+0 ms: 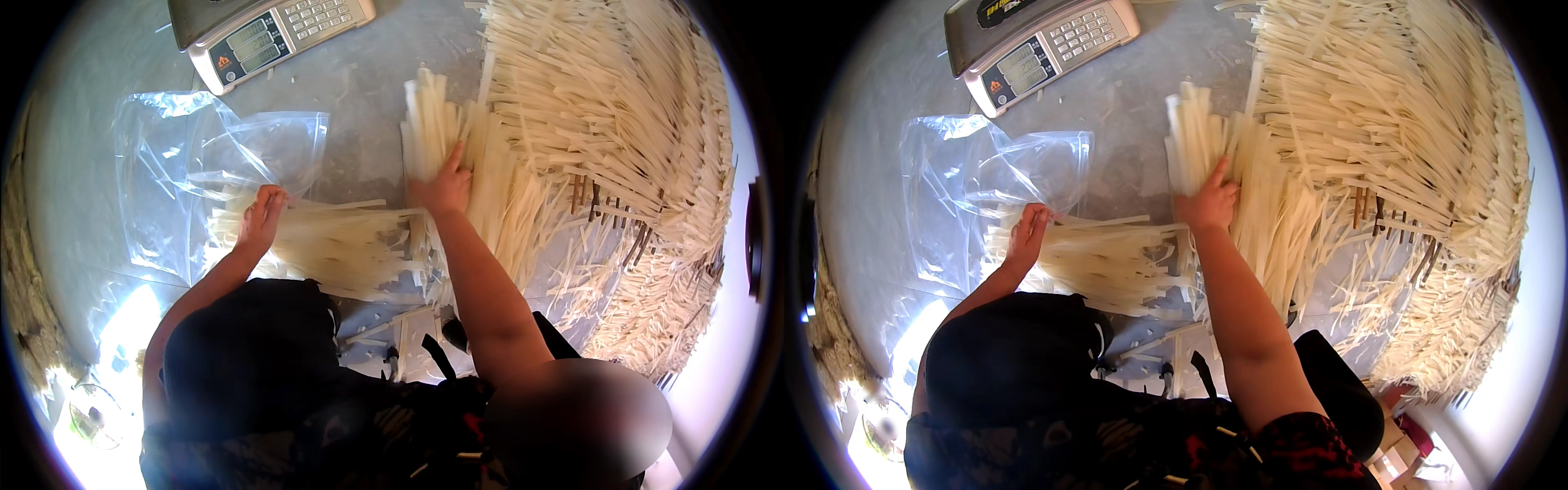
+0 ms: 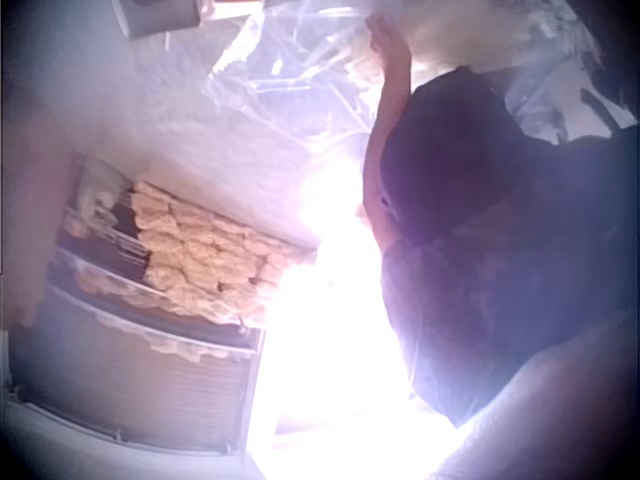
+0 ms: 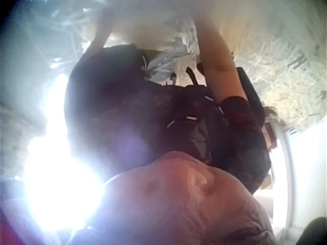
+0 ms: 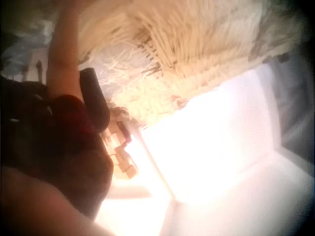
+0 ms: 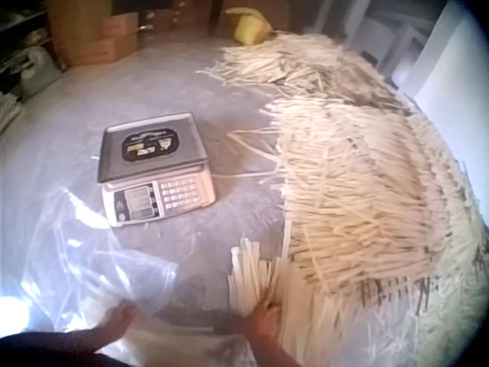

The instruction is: The person prepares bundles of straw strips, weighs them on a scale, and then weaves the strips onto wooden rods.

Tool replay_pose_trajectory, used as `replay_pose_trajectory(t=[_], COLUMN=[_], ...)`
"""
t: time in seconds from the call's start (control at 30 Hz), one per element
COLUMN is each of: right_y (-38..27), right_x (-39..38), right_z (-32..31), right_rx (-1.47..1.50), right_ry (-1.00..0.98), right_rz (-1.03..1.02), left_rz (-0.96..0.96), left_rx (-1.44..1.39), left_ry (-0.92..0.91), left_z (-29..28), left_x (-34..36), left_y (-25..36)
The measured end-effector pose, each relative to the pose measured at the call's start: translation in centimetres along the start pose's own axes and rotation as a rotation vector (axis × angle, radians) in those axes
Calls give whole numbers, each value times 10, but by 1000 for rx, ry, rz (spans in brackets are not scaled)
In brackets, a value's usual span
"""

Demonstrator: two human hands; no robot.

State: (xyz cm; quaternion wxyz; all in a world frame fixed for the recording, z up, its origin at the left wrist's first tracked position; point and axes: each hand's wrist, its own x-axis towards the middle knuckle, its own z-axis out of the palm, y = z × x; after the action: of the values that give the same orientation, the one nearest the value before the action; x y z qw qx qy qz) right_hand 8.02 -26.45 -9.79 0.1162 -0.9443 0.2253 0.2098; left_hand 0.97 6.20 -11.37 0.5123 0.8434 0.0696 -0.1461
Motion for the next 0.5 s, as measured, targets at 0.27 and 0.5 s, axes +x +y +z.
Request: replay_pose_trajectory(t=[0.27,0.5], right_y=[-9,-15], right_x=[3,-10], right_z=[0,15], right_rx=[-238,-57], right_ry=[-165,6], right_rz=[-324,-198], left_rz=[-166,271], left_rx=[140,523], left_ry=[-173,-402], left_z=[-9,-1], left_x=[3,-5], left_y=[25,11])
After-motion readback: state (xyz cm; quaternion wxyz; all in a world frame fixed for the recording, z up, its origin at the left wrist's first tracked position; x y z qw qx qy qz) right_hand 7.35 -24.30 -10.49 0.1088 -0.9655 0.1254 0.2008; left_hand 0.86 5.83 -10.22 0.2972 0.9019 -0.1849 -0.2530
